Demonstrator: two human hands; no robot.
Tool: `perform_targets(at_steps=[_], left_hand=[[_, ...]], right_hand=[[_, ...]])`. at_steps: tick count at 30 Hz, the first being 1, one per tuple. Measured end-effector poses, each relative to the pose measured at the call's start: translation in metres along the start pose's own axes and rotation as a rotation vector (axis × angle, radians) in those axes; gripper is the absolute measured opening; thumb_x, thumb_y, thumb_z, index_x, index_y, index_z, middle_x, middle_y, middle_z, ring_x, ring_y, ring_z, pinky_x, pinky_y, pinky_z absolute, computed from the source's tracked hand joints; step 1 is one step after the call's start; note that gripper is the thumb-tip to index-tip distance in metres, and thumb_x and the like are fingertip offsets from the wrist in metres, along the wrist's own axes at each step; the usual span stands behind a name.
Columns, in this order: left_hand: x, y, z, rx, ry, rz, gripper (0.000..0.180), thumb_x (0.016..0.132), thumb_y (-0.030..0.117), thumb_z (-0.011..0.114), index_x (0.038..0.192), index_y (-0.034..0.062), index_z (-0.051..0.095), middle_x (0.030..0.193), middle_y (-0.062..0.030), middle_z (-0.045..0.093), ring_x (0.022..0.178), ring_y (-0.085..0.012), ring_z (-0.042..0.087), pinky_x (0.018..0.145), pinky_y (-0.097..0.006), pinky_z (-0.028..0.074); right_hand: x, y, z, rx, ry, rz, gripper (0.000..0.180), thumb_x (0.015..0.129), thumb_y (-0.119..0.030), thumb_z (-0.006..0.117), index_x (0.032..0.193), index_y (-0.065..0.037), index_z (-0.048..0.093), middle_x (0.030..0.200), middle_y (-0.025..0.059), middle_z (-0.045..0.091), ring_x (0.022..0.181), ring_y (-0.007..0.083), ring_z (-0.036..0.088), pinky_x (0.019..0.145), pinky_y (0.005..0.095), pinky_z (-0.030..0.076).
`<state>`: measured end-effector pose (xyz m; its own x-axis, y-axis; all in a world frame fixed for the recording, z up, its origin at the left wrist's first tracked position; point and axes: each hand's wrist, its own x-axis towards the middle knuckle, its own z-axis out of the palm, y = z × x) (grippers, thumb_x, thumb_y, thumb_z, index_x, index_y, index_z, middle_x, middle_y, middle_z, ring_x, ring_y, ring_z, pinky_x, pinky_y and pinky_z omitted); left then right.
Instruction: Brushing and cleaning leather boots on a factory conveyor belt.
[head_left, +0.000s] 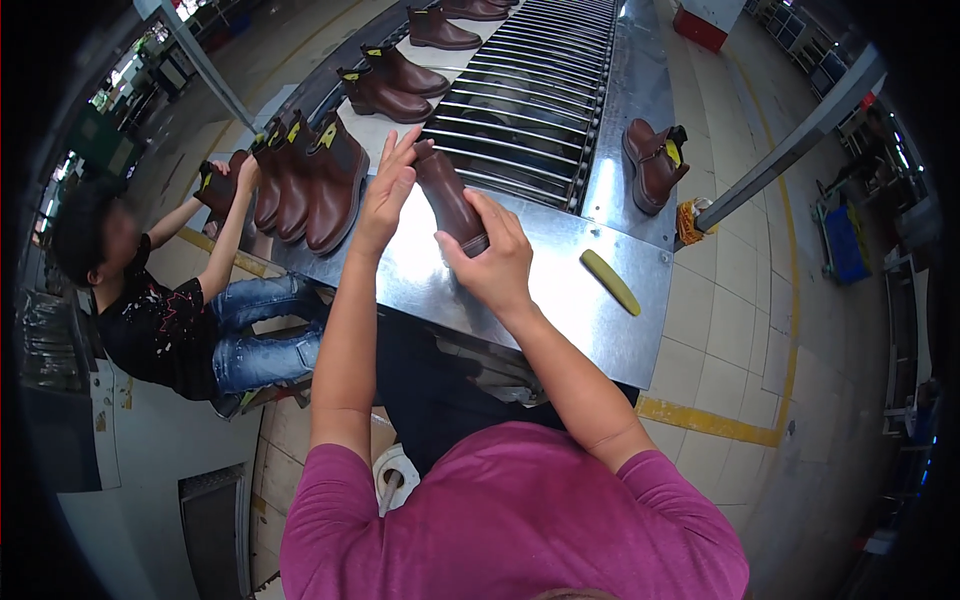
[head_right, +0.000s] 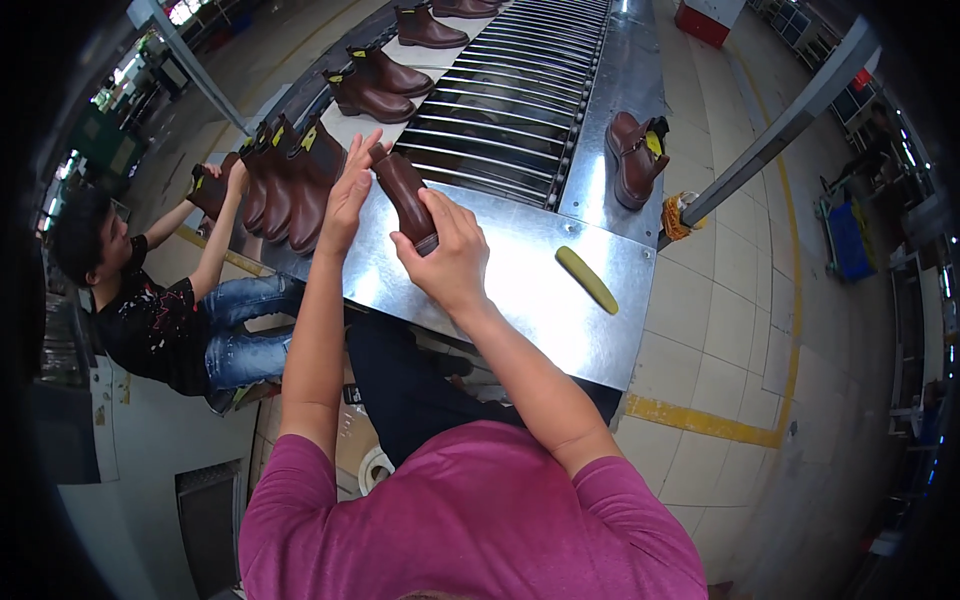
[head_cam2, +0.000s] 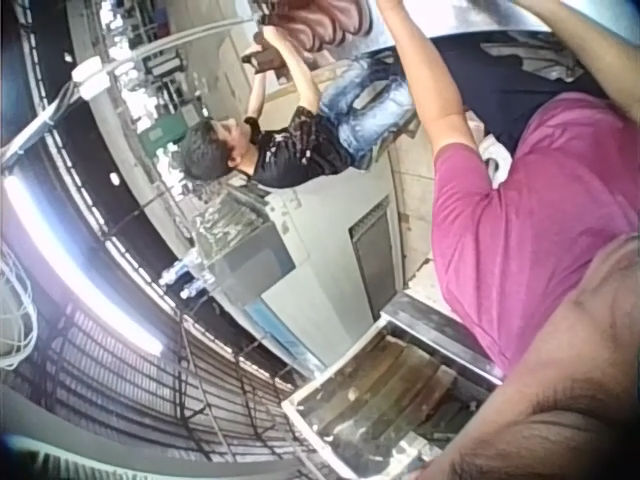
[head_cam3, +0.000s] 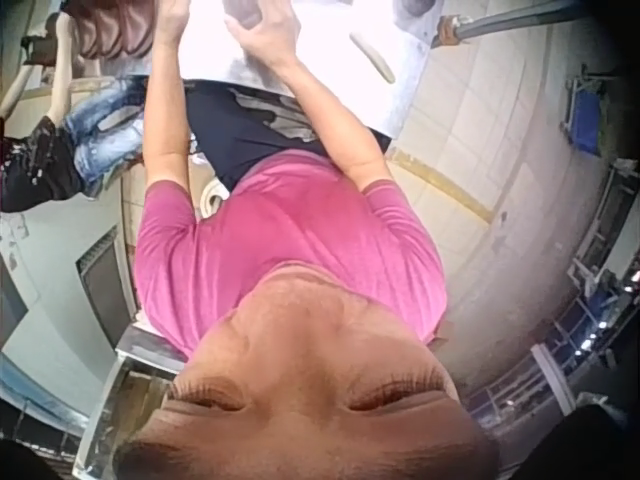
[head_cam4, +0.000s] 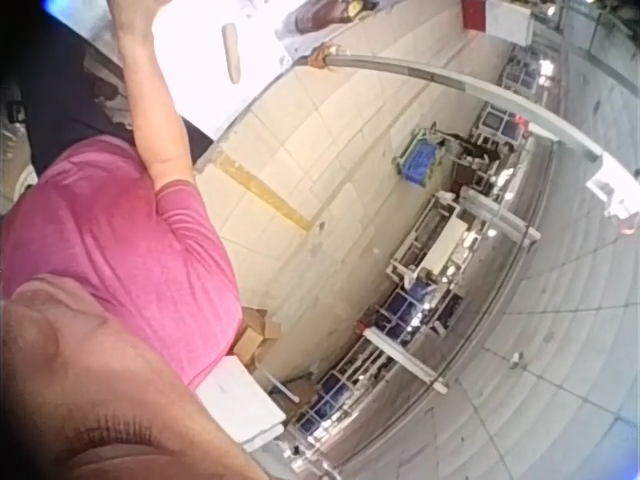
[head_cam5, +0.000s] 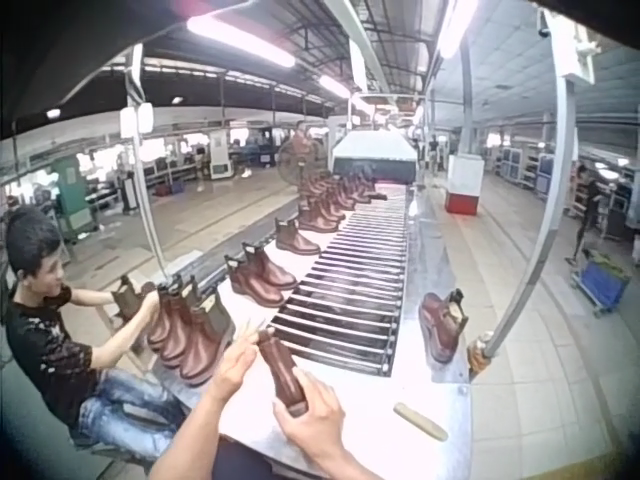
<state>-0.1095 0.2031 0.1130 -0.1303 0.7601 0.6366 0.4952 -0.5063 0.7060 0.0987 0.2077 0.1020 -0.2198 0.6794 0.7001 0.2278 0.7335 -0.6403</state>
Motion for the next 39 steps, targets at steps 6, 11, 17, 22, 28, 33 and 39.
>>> perform_targets(at_steps=[6, 11, 17, 22, 28, 33, 39], left_hand=[[0.029, 0.013, -0.009, -0.138, -0.151, 0.063, 0.086, 0.110, 0.060, 0.015, 0.119, -0.0002, 0.075, 0.136, -0.0143, 0.068, 0.153, -0.0337, 0.034, 0.126, -0.046, 0.019], [0.043, 0.023, 0.008, -0.214, -0.139, -0.048, 0.100, 0.106, 0.069, 0.009, 0.087, -0.0036, 0.075, 0.092, -0.0194, 0.077, 0.096, -0.0291, 0.074, 0.119, -0.047, 0.035], [0.034, 0.017, 0.025, -0.324, 0.081, -0.293, 0.083, 0.109, 0.064, 0.030, 0.065, 0.0011, 0.063, 0.061, -0.0107, 0.065, 0.059, -0.0179, 0.066, 0.062, -0.028, 0.052], [0.030, 0.033, 0.044, -0.348, 0.362, -0.340, 0.077, 0.111, 0.053, 0.038, 0.059, 0.0005, 0.057, 0.054, -0.0106, 0.060, 0.051, -0.0171, 0.062, 0.054, -0.028, 0.049], [0.042, 0.028, 0.044, -0.334, 0.321, -0.408, 0.088, 0.106, 0.069, 0.024, 0.061, 0.0025, 0.059, 0.057, -0.0109, 0.062, 0.053, -0.0184, 0.063, 0.054, -0.028, 0.049], [0.047, 0.015, 0.040, -0.442, 0.287, -0.396, 0.102, 0.094, 0.087, 0.007, 0.065, 0.0044, 0.061, 0.058, -0.0097, 0.063, 0.054, -0.0180, 0.064, 0.055, -0.026, 0.051], [0.050, 0.015, 0.033, -0.433, 0.368, -0.408, 0.097, 0.098, 0.083, 0.015, 0.076, 0.0029, 0.063, 0.055, -0.0097, 0.062, 0.052, -0.0175, 0.064, 0.052, -0.026, 0.049]], right_hand=[[-0.002, -0.007, 0.007, 0.057, -0.067, 0.007, 0.063, 0.076, -0.026, 0.086, 0.132, -0.005, 0.065, 0.129, 0.0171, 0.069, 0.114, 0.0342, 0.070, 0.096, 0.0415, 0.057], [-0.004, -0.009, 0.005, 0.065, -0.103, 0.009, 0.065, 0.078, -0.023, 0.083, 0.137, -0.004, 0.062, 0.133, 0.0180, 0.067, 0.116, 0.0351, 0.070, 0.095, 0.0413, 0.058], [0.000, -0.009, 0.000, 0.041, -0.153, -0.059, 0.063, 0.080, -0.018, 0.080, 0.138, -0.003, 0.060, 0.135, 0.0181, 0.066, 0.116, 0.0359, 0.069, 0.094, 0.0416, 0.058], [-0.007, -0.021, 0.006, -0.036, -0.045, -0.067, 0.060, 0.080, -0.014, 0.079, 0.136, -0.001, 0.062, 0.131, 0.0191, 0.068, 0.115, 0.0361, 0.069, 0.093, 0.0418, 0.058], [0.006, -0.008, -0.001, 0.013, -0.076, -0.003, 0.059, 0.076, -0.017, 0.084, 0.130, -0.003, 0.066, 0.126, 0.0188, 0.070, 0.111, 0.0342, 0.071, 0.092, 0.0411, 0.059], [0.005, 0.002, -0.011, 0.176, -0.097, 0.089, 0.071, 0.075, -0.029, 0.090, 0.135, -0.004, 0.062, 0.127, 0.0185, 0.068, 0.112, 0.0325, 0.070, 0.097, 0.0395, 0.056], [-0.014, -0.001, -0.001, 0.225, -0.137, 0.068, 0.080, 0.075, -0.025, 0.090, 0.144, -0.006, 0.053, 0.135, 0.0211, 0.062, 0.119, 0.0372, 0.067, 0.099, 0.0423, 0.055]])
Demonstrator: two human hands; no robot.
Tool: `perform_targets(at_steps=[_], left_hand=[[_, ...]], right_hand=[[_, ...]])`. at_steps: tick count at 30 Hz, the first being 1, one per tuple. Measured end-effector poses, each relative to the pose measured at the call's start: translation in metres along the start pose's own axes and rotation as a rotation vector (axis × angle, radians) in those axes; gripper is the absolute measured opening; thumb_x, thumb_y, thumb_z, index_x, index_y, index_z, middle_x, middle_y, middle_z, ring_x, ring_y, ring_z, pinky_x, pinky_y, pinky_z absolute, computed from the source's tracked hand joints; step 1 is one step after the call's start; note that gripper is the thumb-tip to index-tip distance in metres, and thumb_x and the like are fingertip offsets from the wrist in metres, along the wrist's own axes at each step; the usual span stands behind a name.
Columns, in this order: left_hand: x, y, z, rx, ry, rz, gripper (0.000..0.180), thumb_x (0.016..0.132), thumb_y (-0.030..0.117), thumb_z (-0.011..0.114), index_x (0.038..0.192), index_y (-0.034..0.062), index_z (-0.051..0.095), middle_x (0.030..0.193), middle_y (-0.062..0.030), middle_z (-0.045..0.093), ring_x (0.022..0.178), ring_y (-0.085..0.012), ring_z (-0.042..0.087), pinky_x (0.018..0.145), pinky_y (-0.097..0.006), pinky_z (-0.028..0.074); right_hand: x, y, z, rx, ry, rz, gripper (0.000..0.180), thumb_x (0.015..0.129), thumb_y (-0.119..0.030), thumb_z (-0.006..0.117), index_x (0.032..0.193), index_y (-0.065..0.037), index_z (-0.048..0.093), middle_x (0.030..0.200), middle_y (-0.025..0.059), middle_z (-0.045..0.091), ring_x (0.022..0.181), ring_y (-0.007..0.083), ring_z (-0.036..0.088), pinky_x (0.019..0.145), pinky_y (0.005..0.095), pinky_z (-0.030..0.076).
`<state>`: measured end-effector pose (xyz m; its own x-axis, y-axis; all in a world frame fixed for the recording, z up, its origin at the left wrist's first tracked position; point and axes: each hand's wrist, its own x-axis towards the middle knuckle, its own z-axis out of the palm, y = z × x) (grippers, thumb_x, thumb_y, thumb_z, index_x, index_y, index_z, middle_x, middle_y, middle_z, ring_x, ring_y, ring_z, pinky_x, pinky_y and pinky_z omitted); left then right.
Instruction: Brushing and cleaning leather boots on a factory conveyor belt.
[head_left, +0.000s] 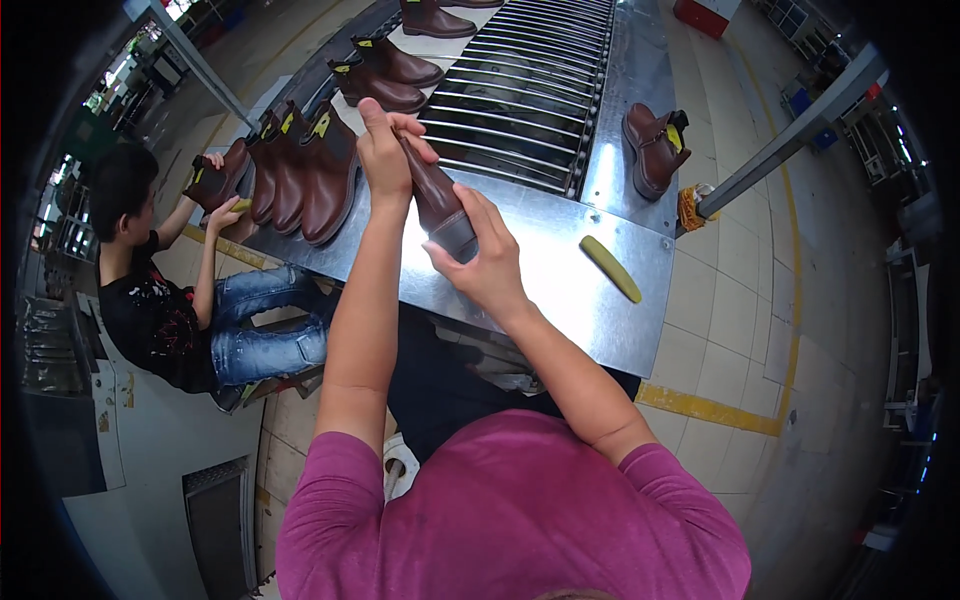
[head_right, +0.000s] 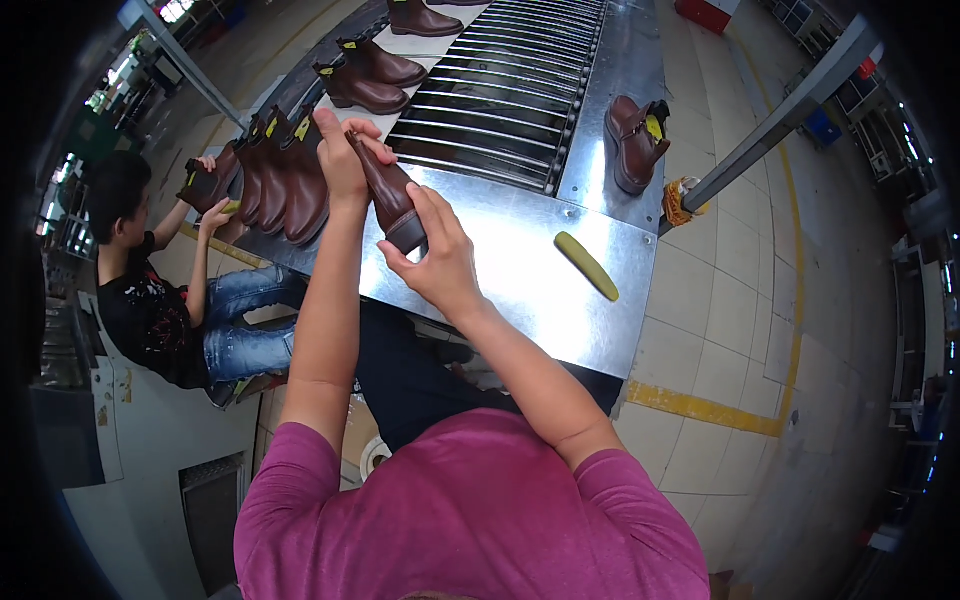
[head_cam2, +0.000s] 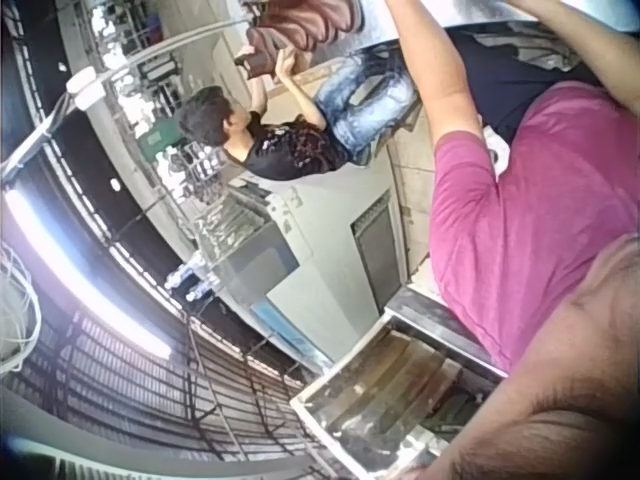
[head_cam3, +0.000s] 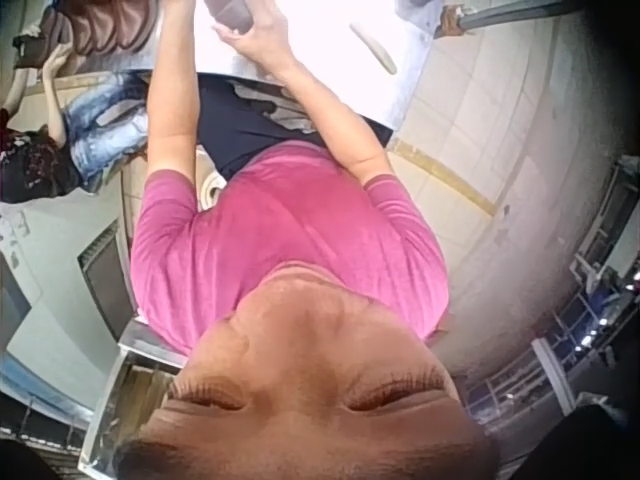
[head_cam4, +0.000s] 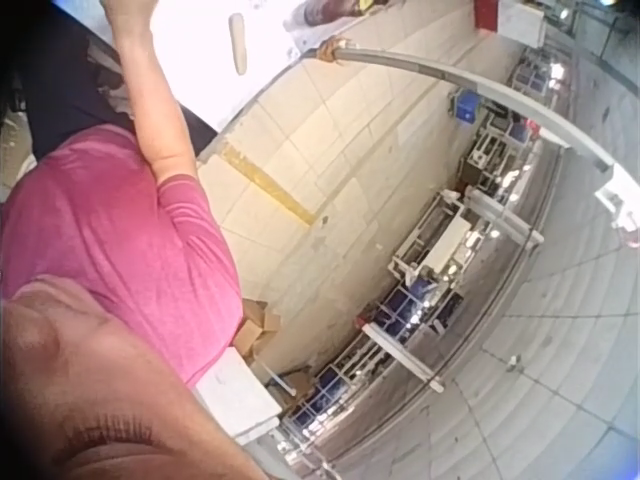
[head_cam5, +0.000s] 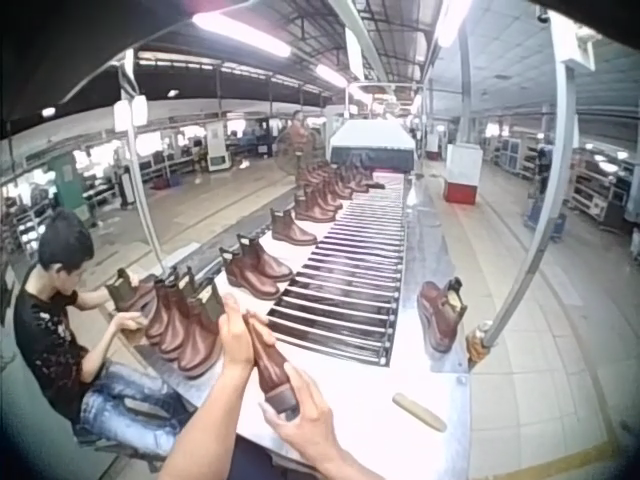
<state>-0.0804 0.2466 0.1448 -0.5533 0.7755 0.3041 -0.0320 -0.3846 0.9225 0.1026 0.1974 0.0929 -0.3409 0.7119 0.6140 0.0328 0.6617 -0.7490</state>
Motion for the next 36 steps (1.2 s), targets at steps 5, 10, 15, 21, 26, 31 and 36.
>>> perform_targets(at_steps=[5, 10, 15, 21, 26, 31, 36], left_hand=[[0.003, 0.014, 0.006, 0.311, 0.102, -0.068, 0.071, 0.109, 0.062, 0.033, 0.093, 0.0000, 0.064, 0.064, -0.0130, 0.068, 0.060, -0.0200, 0.067, 0.064, -0.028, 0.052], [-0.023, 0.002, 0.009, -0.061, 0.216, 0.248, 0.064, 0.113, 0.048, 0.035, 0.151, -0.0020, 0.043, 0.148, -0.0163, 0.055, 0.142, -0.0231, 0.046, 0.120, -0.036, 0.028], [-0.078, -0.016, -0.018, -0.191, 0.020, -0.069, 0.054, 0.111, 0.033, 0.046, 0.151, -0.0036, 0.050, 0.149, -0.0150, 0.055, 0.135, -0.0219, 0.053, 0.115, -0.034, 0.038], [-0.085, -0.014, -0.018, -0.219, 0.014, -0.098, 0.053, 0.112, 0.029, 0.041, 0.158, 0.0026, 0.042, 0.149, -0.0143, 0.054, 0.127, -0.0201, 0.058, 0.107, -0.032, 0.045], [-0.086, -0.014, -0.019, -0.216, 0.017, -0.096, 0.053, 0.113, 0.028, 0.039, 0.159, 0.0000, 0.038, 0.153, -0.0137, 0.050, 0.132, -0.0206, 0.055, 0.112, -0.033, 0.042], [-0.086, -0.019, -0.016, -0.153, 0.031, -0.067, 0.056, 0.113, 0.034, 0.041, 0.159, 0.0027, 0.039, 0.151, -0.0131, 0.052, 0.131, -0.0196, 0.055, 0.111, -0.030, 0.041], [-0.084, -0.021, -0.011, -0.115, 0.012, -0.055, 0.057, 0.112, 0.039, 0.042, 0.161, 0.0078, 0.040, 0.148, -0.0127, 0.055, 0.128, -0.0183, 0.056, 0.108, -0.029, 0.042]], right_hand=[[0.005, -0.004, 0.006, -0.107, 0.073, -0.046, 0.078, 0.075, -0.020, 0.088, 0.143, -0.005, 0.054, 0.133, 0.0213, 0.064, 0.114, 0.0392, 0.069, 0.093, 0.0433, 0.058], [0.013, 0.005, 0.016, -0.185, 0.208, -0.069, 0.084, 0.073, -0.033, 0.093, 0.139, 0.003, 0.056, 0.122, 0.0215, 0.069, 0.105, 0.0365, 0.072, 0.090, 0.0417, 0.058], [0.029, 0.006, 0.023, -0.185, 0.134, -0.010, 0.094, 0.071, -0.046, 0.094, 0.138, 0.007, 0.056, 0.118, 0.0221, 0.071, 0.101, 0.0321, 0.074, 0.086, 0.0385, 0.058], [0.031, 0.007, 0.028, -0.065, 0.061, 0.070, 0.085, 0.076, -0.043, 0.092, 0.136, 0.008, 0.061, 0.101, 0.0224, 0.076, 0.089, 0.0268, 0.078, 0.077, 0.0341, 0.060], [0.035, 0.003, 0.028, -0.015, 0.015, 0.134, 0.083, 0.073, -0.042, 0.092, 0.131, 0.009, 0.061, 0.114, 0.0265, 0.073, 0.099, 0.0388, 0.075, 0.083, 0.0405, 0.059], [0.037, -0.002, 0.019, 0.055, -0.027, 0.220, 0.075, 0.078, -0.044, 0.091, 0.135, -0.003, 0.064, 0.105, 0.0151, 0.077, 0.093, 0.0214, 0.077, 0.078, 0.0325, 0.059], [0.040, -0.006, 0.010, 0.106, -0.052, 0.253, 0.065, 0.081, -0.040, 0.090, 0.131, -0.006, 0.066, 0.106, 0.0109, 0.077, 0.094, 0.0165, 0.073, 0.083, 0.0305, 0.057]])
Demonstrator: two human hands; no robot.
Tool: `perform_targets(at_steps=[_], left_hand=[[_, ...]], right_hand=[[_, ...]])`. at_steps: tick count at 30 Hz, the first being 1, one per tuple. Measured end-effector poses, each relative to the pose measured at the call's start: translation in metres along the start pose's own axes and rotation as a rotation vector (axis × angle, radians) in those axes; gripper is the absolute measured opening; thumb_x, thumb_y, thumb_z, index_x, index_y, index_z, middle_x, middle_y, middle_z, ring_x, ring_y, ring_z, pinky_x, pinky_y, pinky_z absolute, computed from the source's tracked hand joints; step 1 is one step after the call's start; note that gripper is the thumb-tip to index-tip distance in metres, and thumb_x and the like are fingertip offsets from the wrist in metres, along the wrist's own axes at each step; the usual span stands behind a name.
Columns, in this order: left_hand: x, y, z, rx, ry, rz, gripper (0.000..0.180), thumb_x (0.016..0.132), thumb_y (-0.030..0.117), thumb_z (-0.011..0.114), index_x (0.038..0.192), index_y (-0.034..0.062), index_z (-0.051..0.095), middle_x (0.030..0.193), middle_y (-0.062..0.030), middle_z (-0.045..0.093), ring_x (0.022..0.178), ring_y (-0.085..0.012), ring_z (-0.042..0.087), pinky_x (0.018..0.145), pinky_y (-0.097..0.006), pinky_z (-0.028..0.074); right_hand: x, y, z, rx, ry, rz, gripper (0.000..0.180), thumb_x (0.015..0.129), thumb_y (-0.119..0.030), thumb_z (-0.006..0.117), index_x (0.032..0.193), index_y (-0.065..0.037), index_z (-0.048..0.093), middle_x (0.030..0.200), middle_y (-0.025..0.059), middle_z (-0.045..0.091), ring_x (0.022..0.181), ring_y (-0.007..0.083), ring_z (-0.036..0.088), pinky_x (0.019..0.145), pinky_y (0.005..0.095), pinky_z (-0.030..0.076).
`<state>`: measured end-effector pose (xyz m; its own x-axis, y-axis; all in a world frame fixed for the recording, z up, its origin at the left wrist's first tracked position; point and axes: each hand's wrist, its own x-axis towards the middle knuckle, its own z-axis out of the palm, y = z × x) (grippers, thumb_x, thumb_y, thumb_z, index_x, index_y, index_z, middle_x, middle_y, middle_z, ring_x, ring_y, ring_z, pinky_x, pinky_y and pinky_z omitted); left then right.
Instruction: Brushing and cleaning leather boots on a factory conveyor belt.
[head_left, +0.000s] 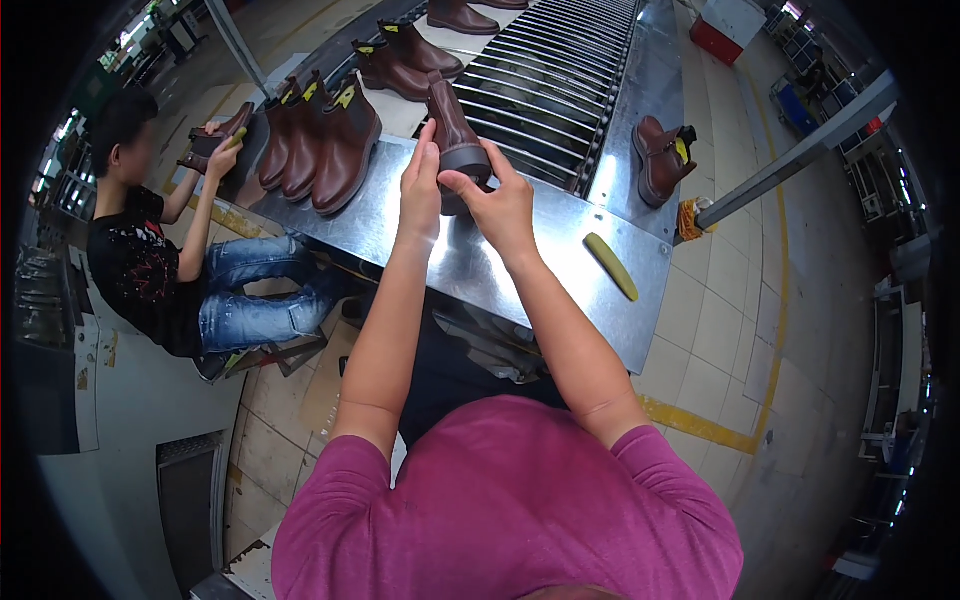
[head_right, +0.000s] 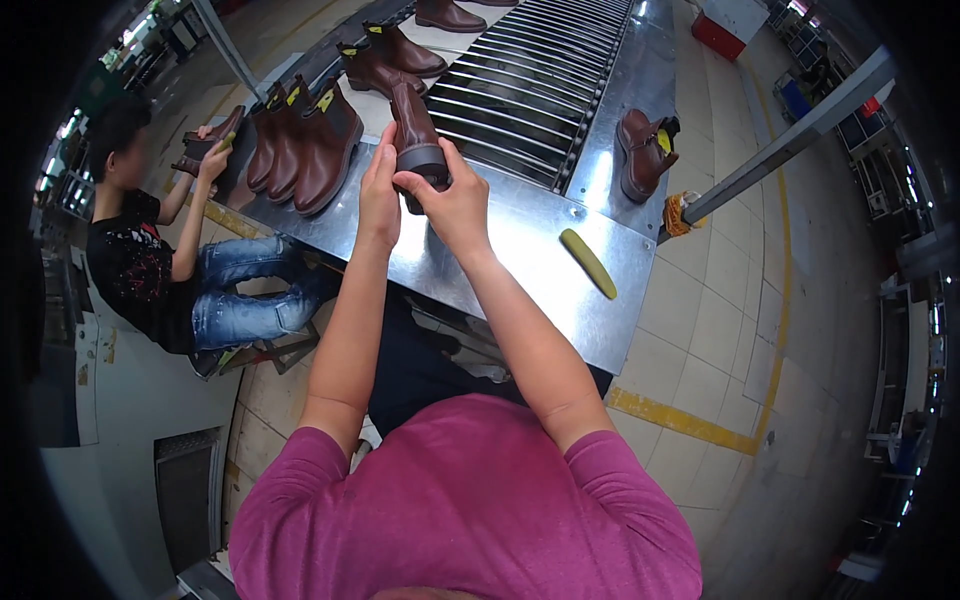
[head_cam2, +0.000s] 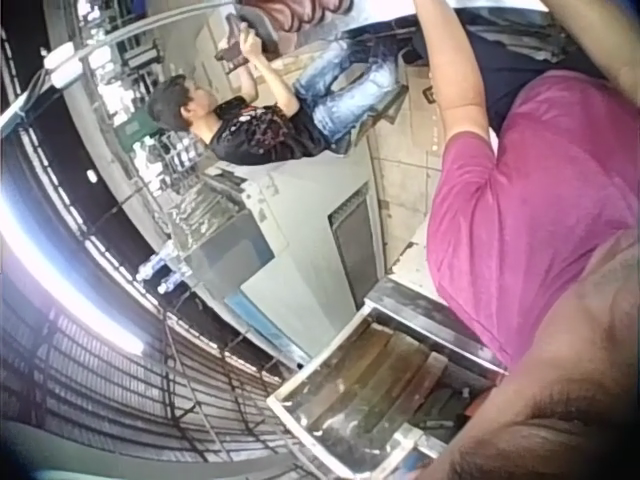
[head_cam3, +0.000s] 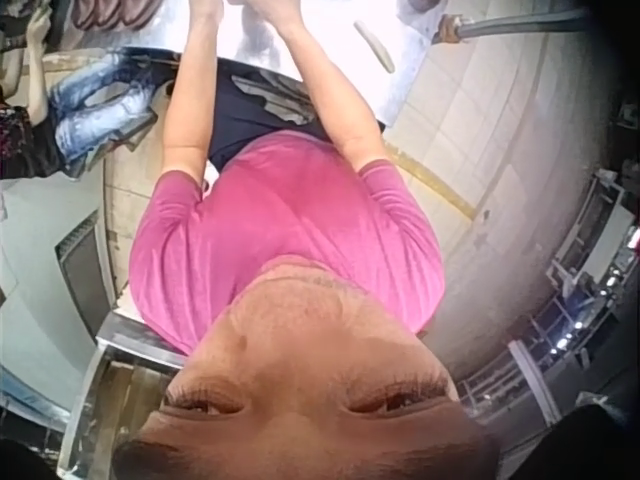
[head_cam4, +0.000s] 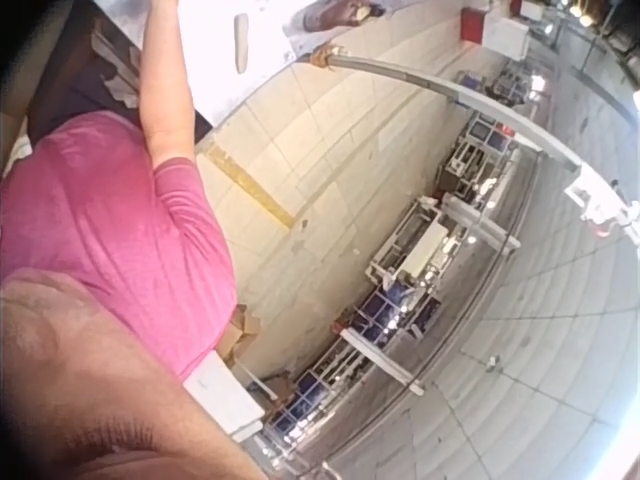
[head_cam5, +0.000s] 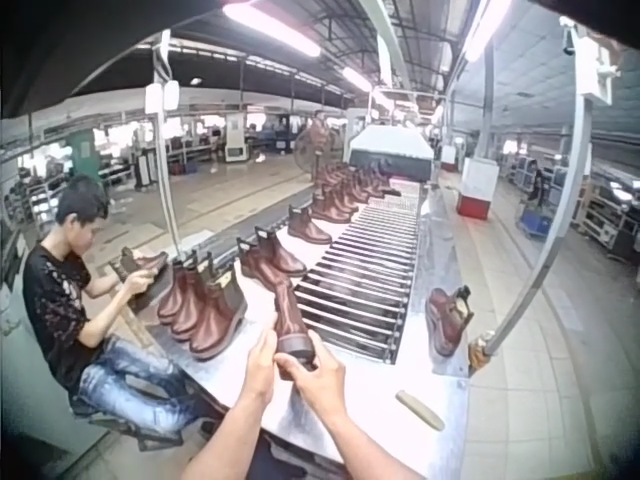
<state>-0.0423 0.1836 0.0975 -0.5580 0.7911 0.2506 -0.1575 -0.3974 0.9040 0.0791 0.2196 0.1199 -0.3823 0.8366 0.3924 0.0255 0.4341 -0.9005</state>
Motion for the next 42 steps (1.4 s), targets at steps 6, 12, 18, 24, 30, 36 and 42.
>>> perform_targets(at_steps=[6, 12, 18, 24, 30, 36, 42], left_hand=[[-0.001, 0.006, 0.000, 0.037, 0.006, -0.007, 0.054, 0.110, 0.033, 0.051, 0.155, 0.0043, 0.048, 0.138, -0.0123, 0.062, 0.119, -0.0173, 0.061, 0.102, -0.028, 0.047], [0.002, 0.011, 0.009, 0.334, 0.131, 0.071, 0.062, 0.099, 0.034, 0.067, 0.147, -0.0022, 0.053, 0.128, -0.0198, 0.068, 0.110, -0.0256, 0.069, 0.095, -0.033, 0.053], [-0.013, 0.014, 0.031, 0.687, 0.234, 0.271, 0.065, 0.095, 0.025, 0.070, 0.146, -0.0071, 0.048, 0.127, -0.0310, 0.066, 0.114, -0.0412, 0.068, 0.098, -0.040, 0.053], [-0.029, 0.010, 0.000, 0.056, 0.026, 0.056, 0.058, 0.097, 0.005, 0.064, 0.152, -0.0007, 0.048, 0.150, -0.0161, 0.054, 0.140, -0.0257, 0.050, 0.117, -0.037, 0.039], [0.026, 0.051, -0.025, 0.744, -0.598, 0.479, 0.057, 0.086, 0.015, 0.082, 0.139, 0.0074, 0.062, 0.149, -0.0096, 0.060, 0.148, -0.0323, 0.045, 0.120, -0.043, 0.036], [0.016, 0.043, 0.051, 0.911, -1.000, 0.504, 0.045, 0.083, 0.013, 0.080, 0.127, 0.0088, 0.069, 0.117, -0.0106, 0.070, 0.110, -0.0303, 0.065, 0.098, -0.039, 0.046], [-0.021, 0.003, 0.104, 1.228, -1.110, 0.560, 0.035, 0.084, 0.022, 0.079, 0.115, 0.0087, 0.068, 0.114, -0.0073, 0.070, 0.107, -0.0292, 0.063, 0.094, -0.039, 0.042]], right_hand=[[-0.006, 0.004, -0.006, 0.011, 0.008, -0.006, 0.066, 0.082, -0.038, 0.089, 0.134, -0.004, 0.065, 0.113, 0.0114, 0.076, 0.099, 0.0179, 0.072, 0.085, 0.0312, 0.057], [-0.013, 0.027, -0.013, 0.195, -0.046, 0.027, 0.048, 0.096, -0.031, 0.076, 0.132, 0.000, 0.068, 0.111, 0.0073, 0.075, 0.101, 0.0117, 0.066, 0.082, 0.0292, 0.055], [0.051, 0.005, -0.013, 0.092, -0.197, 0.079, 0.043, 0.100, -0.034, 0.069, 0.125, 0.001, 0.072, 0.106, 0.0086, 0.076, 0.093, 0.0129, 0.067, 0.083, 0.0279, 0.053], [0.053, -0.032, -0.025, -0.540, -0.184, 0.012, 0.050, 0.084, -0.041, 0.079, 0.123, -0.009, 0.075, 0.093, 0.0158, 0.077, 0.082, 0.0322, 0.075, 0.078, 0.0393, 0.058], [0.008, 0.017, -0.070, -0.167, -0.235, -0.272, 0.045, 0.085, -0.030, 0.080, 0.126, -0.012, 0.073, 0.103, 0.0134, 0.077, 0.094, 0.0327, 0.075, 0.086, 0.0387, 0.058], [-0.048, 0.085, -0.104, 0.125, -0.073, -0.164, 0.046, 0.085, -0.016, 0.082, 0.129, -0.005, 0.071, 0.126, 0.0162, 0.073, 0.114, 0.0269, 0.071, 0.100, 0.0350, 0.054], [-0.099, 0.133, -0.119, 0.319, 0.134, -0.038, 0.046, 0.080, -0.007, 0.085, 0.123, -0.002, 0.071, 0.122, 0.0134, 0.071, 0.114, 0.0243, 0.069, 0.101, 0.0336, 0.054]])
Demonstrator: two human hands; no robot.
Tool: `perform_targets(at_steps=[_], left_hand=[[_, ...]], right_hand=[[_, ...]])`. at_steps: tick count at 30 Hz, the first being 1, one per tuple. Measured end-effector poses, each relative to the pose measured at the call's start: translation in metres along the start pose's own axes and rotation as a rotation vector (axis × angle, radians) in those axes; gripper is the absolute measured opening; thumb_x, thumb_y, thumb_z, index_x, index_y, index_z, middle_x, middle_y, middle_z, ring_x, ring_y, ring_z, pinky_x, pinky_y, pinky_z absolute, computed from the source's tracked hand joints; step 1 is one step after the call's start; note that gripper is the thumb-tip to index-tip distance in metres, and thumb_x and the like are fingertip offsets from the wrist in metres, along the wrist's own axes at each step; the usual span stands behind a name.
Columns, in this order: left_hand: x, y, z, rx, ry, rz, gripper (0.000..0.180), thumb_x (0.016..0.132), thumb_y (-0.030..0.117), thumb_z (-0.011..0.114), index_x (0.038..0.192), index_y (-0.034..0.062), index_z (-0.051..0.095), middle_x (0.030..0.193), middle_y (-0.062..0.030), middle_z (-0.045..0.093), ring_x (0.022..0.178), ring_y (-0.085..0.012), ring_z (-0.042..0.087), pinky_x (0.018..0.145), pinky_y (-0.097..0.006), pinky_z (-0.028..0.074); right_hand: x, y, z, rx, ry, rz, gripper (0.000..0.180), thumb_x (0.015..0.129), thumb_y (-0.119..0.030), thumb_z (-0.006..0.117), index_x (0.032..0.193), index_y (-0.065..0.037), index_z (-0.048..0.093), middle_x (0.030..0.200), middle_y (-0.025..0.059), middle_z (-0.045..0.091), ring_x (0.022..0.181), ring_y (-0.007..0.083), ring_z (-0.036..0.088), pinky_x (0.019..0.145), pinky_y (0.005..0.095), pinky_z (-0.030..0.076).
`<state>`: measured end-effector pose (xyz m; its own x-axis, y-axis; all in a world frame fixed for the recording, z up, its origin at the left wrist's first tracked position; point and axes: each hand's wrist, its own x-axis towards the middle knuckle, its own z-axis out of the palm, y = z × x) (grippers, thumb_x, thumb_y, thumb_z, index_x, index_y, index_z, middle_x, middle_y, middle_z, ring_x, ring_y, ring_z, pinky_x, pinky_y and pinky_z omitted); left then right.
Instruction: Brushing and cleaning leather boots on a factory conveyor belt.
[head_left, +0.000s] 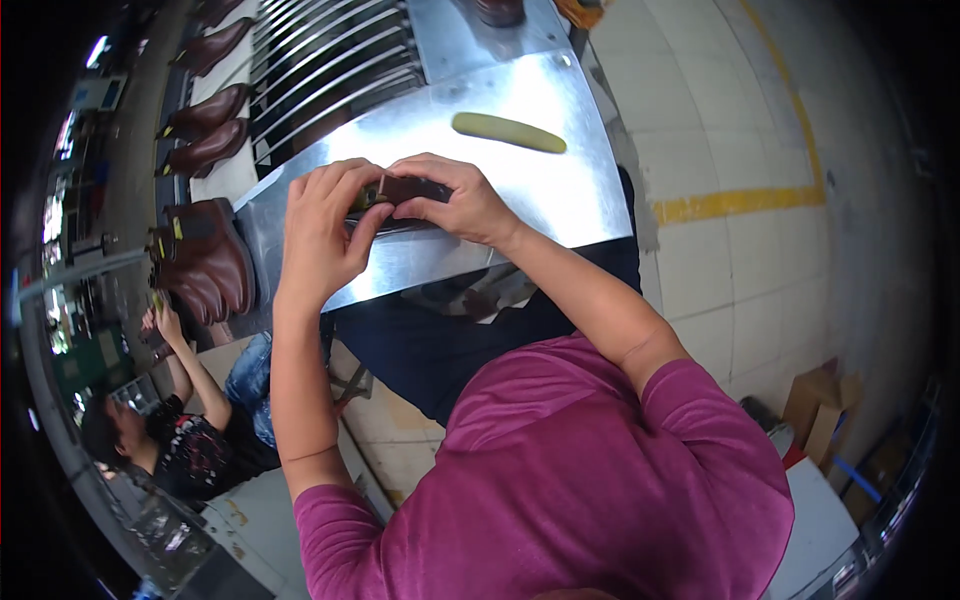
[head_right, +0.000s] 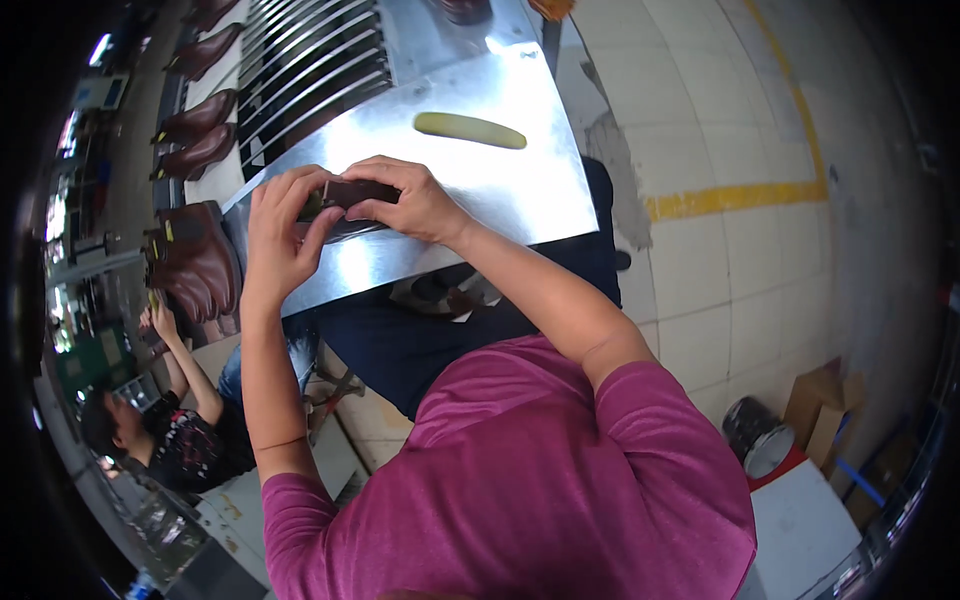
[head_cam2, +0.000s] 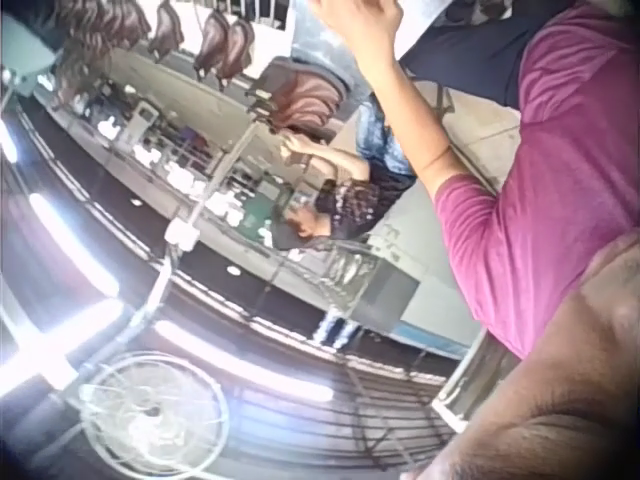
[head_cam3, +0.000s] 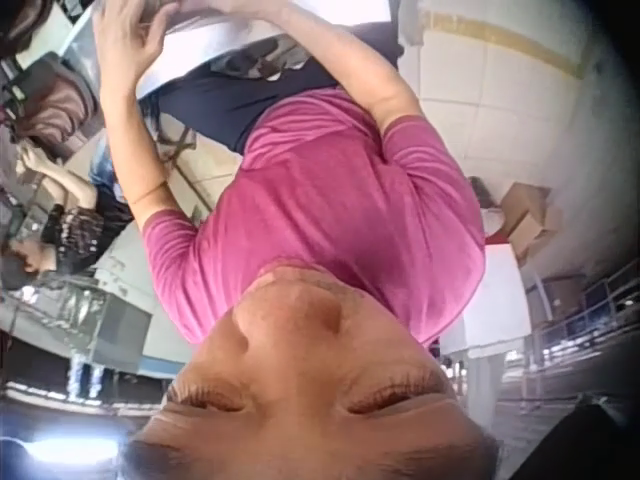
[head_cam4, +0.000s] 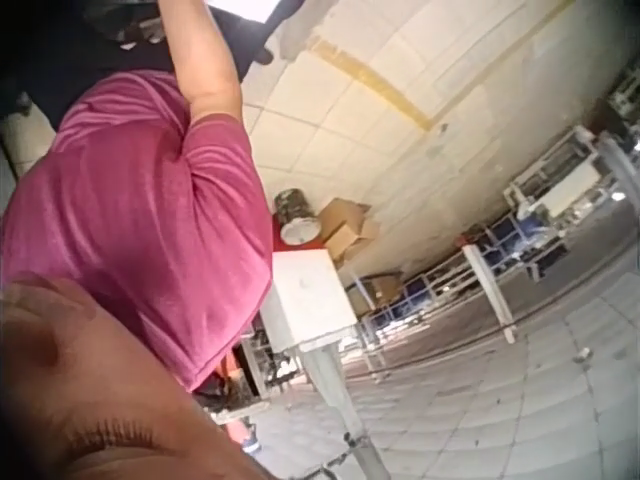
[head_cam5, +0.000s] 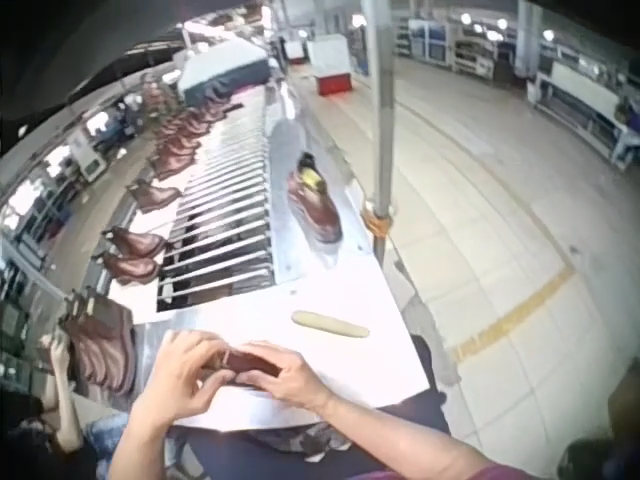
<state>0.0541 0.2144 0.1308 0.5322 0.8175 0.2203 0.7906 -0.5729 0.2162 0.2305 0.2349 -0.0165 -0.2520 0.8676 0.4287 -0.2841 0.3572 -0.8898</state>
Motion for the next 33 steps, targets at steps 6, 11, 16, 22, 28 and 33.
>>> perform_targets(at_steps=[6, 11, 16, 22, 28, 33], left_hand=[[0.027, 0.024, 0.010, 0.083, -0.250, -0.026, 0.043, 0.082, 0.030, 0.082, 0.116, 0.0081, 0.068, 0.108, -0.0062, 0.069, 0.102, -0.0277, 0.062, 0.087, -0.039, 0.041], [0.030, 0.025, 0.019, 0.077, -0.219, -0.033, 0.036, 0.081, 0.028, 0.083, 0.108, 0.0083, 0.070, 0.099, -0.0054, 0.070, 0.092, -0.0265, 0.066, 0.094, -0.040, 0.043], [0.029, 0.030, 0.028, 0.124, -0.130, -0.064, 0.028, 0.080, 0.027, 0.084, 0.096, 0.0079, 0.071, 0.094, -0.0048, 0.071, 0.091, -0.0254, 0.068, 0.103, -0.044, 0.042], [0.033, 0.028, 0.020, 0.095, -0.195, -0.098, 0.030, 0.080, 0.026, 0.084, 0.101, 0.0078, 0.072, 0.101, -0.0062, 0.072, 0.101, -0.0279, 0.068, 0.104, -0.044, 0.042], [0.042, 0.017, -0.007, -0.035, -0.424, -0.047, 0.048, 0.079, 0.021, 0.083, 0.123, 0.0095, 0.069, 0.119, -0.0086, 0.071, 0.115, -0.0300, 0.064, 0.099, -0.040, 0.044], [0.034, 0.012, -0.003, 0.073, -0.378, 0.058, 0.042, 0.083, 0.021, 0.080, 0.122, 0.0092, 0.067, 0.120, -0.0071, 0.070, 0.115, -0.0312, 0.064, 0.097, -0.042, 0.045]], right_hand=[[-0.018, 0.015, -0.013, 0.103, 0.052, -0.113, 0.047, 0.081, 0.003, 0.079, 0.127, 0.001, 0.068, 0.126, 0.0143, 0.070, 0.116, 0.0261, 0.069, 0.100, 0.0353, 0.056], [-0.017, 0.016, -0.016, 0.107, 0.020, -0.083, 0.039, 0.078, 0.006, 0.077, 0.116, 0.002, 0.073, 0.120, 0.0167, 0.074, 0.108, 0.0306, 0.073, 0.099, 0.0376, 0.057], [-0.021, 0.021, -0.011, 0.057, 0.107, -0.147, 0.032, 0.081, 0.002, 0.079, 0.112, 0.002, 0.074, 0.118, 0.0178, 0.075, 0.110, 0.0322, 0.074, 0.104, 0.0408, 0.055], [-0.024, 0.026, -0.005, 0.068, 0.119, -0.160, 0.035, 0.081, -0.003, 0.082, 0.115, 0.003, 0.074, 0.120, 0.0179, 0.074, 0.110, 0.0322, 0.073, 0.103, 0.0427, 0.055], [-0.024, 0.016, -0.004, -0.080, 0.195, -0.207, 0.043, 0.078, -0.003, 0.085, 0.119, 0.002, 0.070, 0.118, 0.0157, 0.074, 0.108, 0.0319, 0.073, 0.095, 0.0385, 0.058], [-0.024, 0.009, -0.004, -0.035, 0.178, -0.182, 0.055, 0.076, -0.005, 0.088, 0.126, -0.003, 0.064, 0.119, 0.0155, 0.072, 0.110, 0.0317, 0.072, 0.090, 0.0371, 0.060]])
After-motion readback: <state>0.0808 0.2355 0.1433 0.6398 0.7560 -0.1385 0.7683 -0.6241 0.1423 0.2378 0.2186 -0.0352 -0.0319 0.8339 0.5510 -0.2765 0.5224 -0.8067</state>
